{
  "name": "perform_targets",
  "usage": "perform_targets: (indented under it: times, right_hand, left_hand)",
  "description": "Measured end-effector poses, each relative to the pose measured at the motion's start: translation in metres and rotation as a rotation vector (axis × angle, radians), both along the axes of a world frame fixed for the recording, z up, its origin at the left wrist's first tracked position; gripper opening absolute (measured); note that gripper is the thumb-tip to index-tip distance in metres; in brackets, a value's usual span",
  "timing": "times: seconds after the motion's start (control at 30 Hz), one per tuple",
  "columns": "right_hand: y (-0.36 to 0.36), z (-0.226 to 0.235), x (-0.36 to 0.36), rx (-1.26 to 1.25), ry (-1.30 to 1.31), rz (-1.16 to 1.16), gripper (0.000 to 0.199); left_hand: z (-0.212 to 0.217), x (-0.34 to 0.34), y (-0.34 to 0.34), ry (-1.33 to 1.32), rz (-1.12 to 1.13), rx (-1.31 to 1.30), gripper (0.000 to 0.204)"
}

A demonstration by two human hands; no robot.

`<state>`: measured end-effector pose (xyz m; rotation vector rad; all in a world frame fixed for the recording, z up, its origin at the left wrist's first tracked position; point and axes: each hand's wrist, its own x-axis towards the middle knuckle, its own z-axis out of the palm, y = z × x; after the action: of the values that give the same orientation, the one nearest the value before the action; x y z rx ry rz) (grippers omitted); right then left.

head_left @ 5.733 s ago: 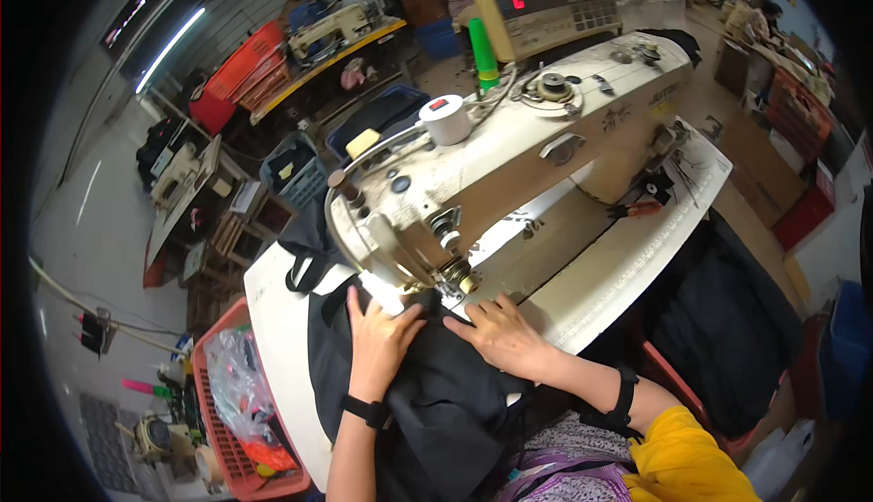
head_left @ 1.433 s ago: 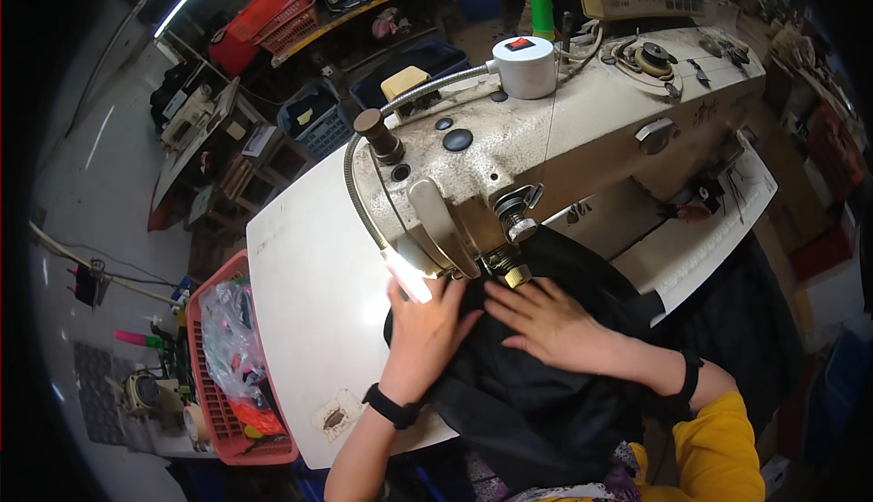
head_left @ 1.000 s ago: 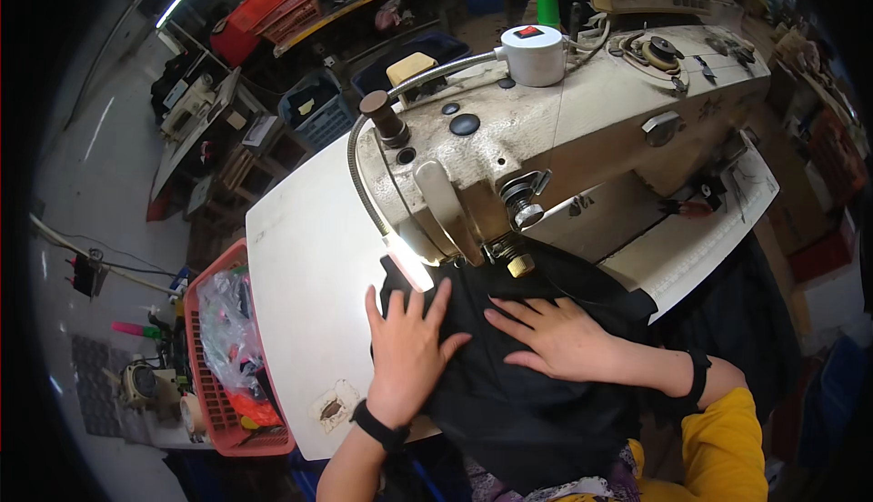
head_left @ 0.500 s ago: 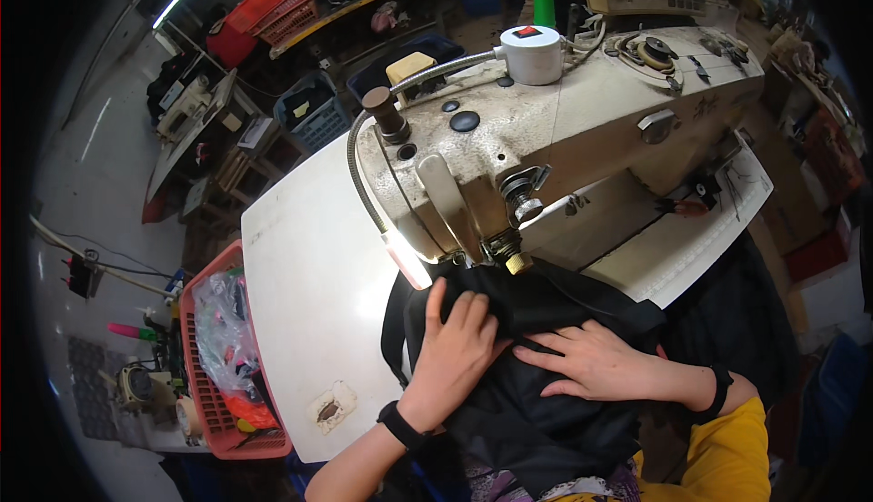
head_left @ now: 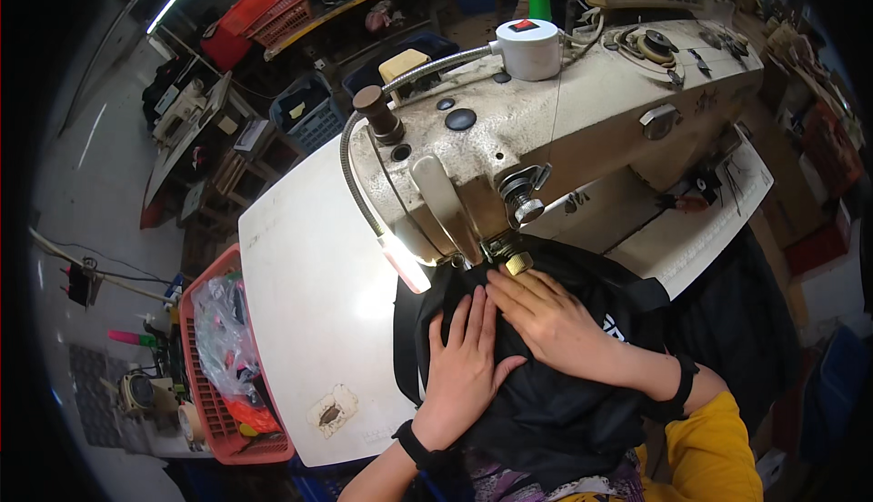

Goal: Sewing together pieces of a black fabric bag using an industrial sewing machine.

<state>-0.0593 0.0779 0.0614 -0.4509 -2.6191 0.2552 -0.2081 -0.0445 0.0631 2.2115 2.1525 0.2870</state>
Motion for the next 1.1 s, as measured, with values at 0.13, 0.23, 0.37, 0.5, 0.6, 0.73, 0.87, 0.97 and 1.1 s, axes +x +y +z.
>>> perform_targets:
  times: [0.13, 0.23, 0.37, 0.5, 0.6, 0.73, 0.87, 0.97, 1.1]
  right_hand:
    - [0.001, -0.029, 0.005, -0.098, -0.113, -0.032, 0.059]
    - [0.001, -0.025, 0.007, -0.222, -0.284, -0.054, 0.061]
    - [0.0, -0.027, 0.008, -0.162, -0.181, -0.055, 0.061]
    - [0.002, -0.026, 0.008, -0.098, -0.089, -0.068, 0.061]
    - [0.003, -0.018, 0.007, -0.194, -0.204, -0.094, 0.061]
    - [0.006, -0.028, 0.005, -0.112, -0.003, -0.069, 0.061]
    - [0.006, -0.027, 0.005, -0.125, -0.075, -0.084, 0.06]
    - [0.01, -0.031, 0.003, -0.121, -0.055, -0.089, 0.06]
    - [0.015, -0.033, -0.002, -0.087, -0.001, -0.083, 0.059]
  left_hand:
    - [0.006, -0.002, 0.001, -0.011, 0.017, 0.006, 0.091]
    - [0.011, -0.007, 0.005, -0.044, 0.034, 0.002, 0.096]
    - [0.009, -0.01, 0.007, -0.033, 0.063, 0.011, 0.1]
    - [0.008, -0.01, 0.008, -0.003, 0.079, 0.026, 0.099]
    - [0.007, -0.011, 0.01, 0.021, 0.097, 0.045, 0.098]
    - [0.008, -0.012, 0.012, 0.014, 0.096, 0.044, 0.098]
    - [0.009, -0.014, 0.012, 0.002, 0.097, 0.052, 0.097]
    - [0.007, -0.015, 0.016, -0.007, 0.095, 0.055, 0.097]
    - [0.003, -0.019, 0.019, 0.015, 0.098, 0.068, 0.097]
